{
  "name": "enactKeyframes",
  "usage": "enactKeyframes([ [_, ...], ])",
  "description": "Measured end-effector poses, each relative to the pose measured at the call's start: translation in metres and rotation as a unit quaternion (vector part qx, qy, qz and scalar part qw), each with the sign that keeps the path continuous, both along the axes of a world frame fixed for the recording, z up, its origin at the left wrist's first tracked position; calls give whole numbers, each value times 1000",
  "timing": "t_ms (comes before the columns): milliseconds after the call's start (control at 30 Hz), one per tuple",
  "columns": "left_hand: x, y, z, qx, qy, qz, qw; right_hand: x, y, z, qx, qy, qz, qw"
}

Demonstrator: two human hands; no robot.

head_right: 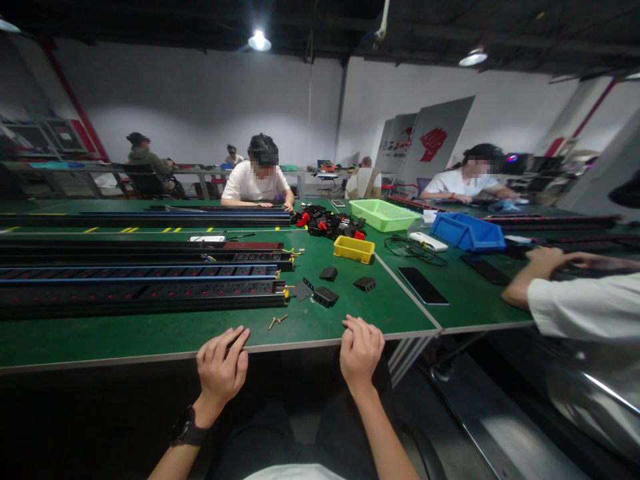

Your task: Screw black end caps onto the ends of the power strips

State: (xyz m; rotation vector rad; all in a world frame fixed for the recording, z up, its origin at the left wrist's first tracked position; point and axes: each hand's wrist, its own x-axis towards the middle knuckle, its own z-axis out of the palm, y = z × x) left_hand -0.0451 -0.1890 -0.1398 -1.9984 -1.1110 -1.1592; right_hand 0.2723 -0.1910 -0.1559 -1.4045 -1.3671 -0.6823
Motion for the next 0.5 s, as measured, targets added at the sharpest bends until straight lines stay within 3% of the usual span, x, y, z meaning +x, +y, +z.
enactKeyframes([
  [500, 1, -1, 3, 1, 3, 5, 1000, 1, 0, -2, -6, 6, 5, 1000],
])
